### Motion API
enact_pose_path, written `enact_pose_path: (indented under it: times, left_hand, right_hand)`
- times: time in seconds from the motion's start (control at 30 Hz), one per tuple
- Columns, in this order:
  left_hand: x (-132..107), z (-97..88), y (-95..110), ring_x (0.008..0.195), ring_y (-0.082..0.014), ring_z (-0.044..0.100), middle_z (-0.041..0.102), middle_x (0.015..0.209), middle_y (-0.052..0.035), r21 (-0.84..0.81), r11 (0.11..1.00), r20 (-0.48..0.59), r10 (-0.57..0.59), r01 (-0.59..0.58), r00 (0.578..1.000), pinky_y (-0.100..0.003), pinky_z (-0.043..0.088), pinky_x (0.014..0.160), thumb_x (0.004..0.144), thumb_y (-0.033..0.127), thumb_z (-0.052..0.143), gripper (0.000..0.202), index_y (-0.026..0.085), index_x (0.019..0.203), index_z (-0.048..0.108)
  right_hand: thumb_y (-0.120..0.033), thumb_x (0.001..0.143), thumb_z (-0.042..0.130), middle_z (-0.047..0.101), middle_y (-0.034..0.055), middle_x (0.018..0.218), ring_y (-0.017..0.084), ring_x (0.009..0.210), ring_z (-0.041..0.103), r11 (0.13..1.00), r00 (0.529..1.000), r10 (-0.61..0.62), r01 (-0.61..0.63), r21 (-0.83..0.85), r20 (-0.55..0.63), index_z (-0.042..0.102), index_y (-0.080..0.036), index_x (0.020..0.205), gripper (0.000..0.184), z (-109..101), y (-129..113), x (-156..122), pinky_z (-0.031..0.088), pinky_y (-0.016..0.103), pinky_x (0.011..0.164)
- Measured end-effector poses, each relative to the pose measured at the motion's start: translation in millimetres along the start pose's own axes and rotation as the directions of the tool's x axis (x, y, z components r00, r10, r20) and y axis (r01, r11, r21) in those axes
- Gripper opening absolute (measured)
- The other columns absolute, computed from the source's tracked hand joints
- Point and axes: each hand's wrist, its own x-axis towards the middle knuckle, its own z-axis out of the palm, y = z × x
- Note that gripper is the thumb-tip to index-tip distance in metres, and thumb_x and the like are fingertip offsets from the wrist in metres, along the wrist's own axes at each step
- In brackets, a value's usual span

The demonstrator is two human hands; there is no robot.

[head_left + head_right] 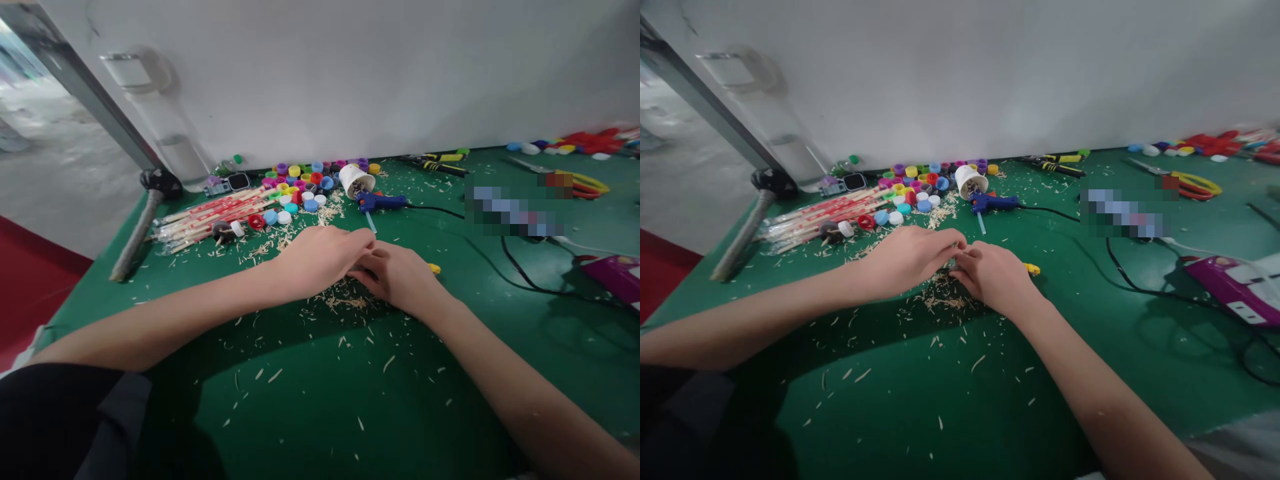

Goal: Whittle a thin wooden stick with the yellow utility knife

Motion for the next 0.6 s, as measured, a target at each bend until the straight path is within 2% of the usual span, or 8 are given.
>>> enact_pose_path:
  times: [0.13, 0.23, 0.4, 0.5, 0.6]
  left_hand:
    - [2.4, -1.5, -6.3, 0.048, -0.0091, 0.046, 0.058, 0.059, -0.0005, -0.082, 0.993, 0.014, -0.089, 0.09, 0.996, -0.024, 0.024, 0.045, 0.096, 0.027, 0.034, 0.026, 0.017, 0.105, 0.056]
    - [3.0, -2.3, -6.4, 0.049, -0.0091, 0.047, 0.06, 0.061, -0.0009, -0.092, 0.991, 0.014, -0.094, 0.095, 0.996, -0.024, 0.025, 0.046, 0.096, 0.026, 0.035, 0.026, 0.018, 0.108, 0.056]
    - [0.2, -1.3, 0.3, 0.049, -0.0106, 0.046, 0.061, 0.064, -0.0024, -0.024, 0.999, 0.031, -0.034, 0.034, 0.999, -0.026, 0.026, 0.045, 0.092, 0.019, 0.037, 0.027, 0.015, 0.113, 0.055]
    - [-1.7, -0.2, 2.1, 0.047, -0.0109, 0.041, 0.057, 0.06, -0.0008, 0.028, 1.0, 0.013, 0.006, -0.007, 1.0, -0.027, 0.025, 0.044, 0.091, 0.017, 0.038, 0.027, 0.015, 0.111, 0.055]
    - [-2.0, -1.0, 2.6, 0.047, -0.0109, 0.041, 0.058, 0.06, -0.0005, 0.05, 0.999, 0.014, -0.007, 0.006, 1.0, -0.027, 0.025, 0.044, 0.091, 0.018, 0.038, 0.027, 0.016, 0.113, 0.054]
  right_hand:
    - [-0.034, 0.096, 0.04, 0.06, 0.0064, 0.077, 0.018, 0.073, 0.054, 0.999, 0.997, -0.02, 0.018, -0.026, -0.069, 0.063, -0.015, 0.086, 0.031, -2.6, -2.8, -1.4, 0.032, 0.03, 0.057]
    - [-0.036, 0.097, 0.04, 0.059, 0.0065, 0.076, 0.018, 0.072, 0.053, 0.999, 0.995, -0.001, -0.003, -0.042, -0.097, 0.063, -0.015, 0.086, 0.033, -4.3, -3.1, -2.0, 0.03, 0.03, 0.056]
    - [-0.036, 0.095, 0.04, 0.061, 0.0083, 0.082, 0.018, 0.072, 0.053, 1.0, 1.0, 0.014, -0.014, -0.005, -0.025, 0.065, -0.014, 0.098, 0.033, -0.4, 0.6, 0.0, 0.03, 0.03, 0.056]
    - [-0.038, 0.093, 0.044, 0.062, 0.008, 0.087, 0.017, 0.071, 0.053, 0.998, 0.997, 0.052, -0.054, 0.025, 0.051, 0.067, -0.018, 0.096, 0.03, 4.0, 2.7, 1.1, 0.03, 0.03, 0.056]
    - [-0.039, 0.093, 0.043, 0.061, 0.0078, 0.086, 0.018, 0.071, 0.053, 0.999, 0.998, 0.05, -0.05, -0.006, 0.035, 0.066, -0.018, 0.097, 0.032, 5.3, 2.7, -0.4, 0.029, 0.03, 0.055]
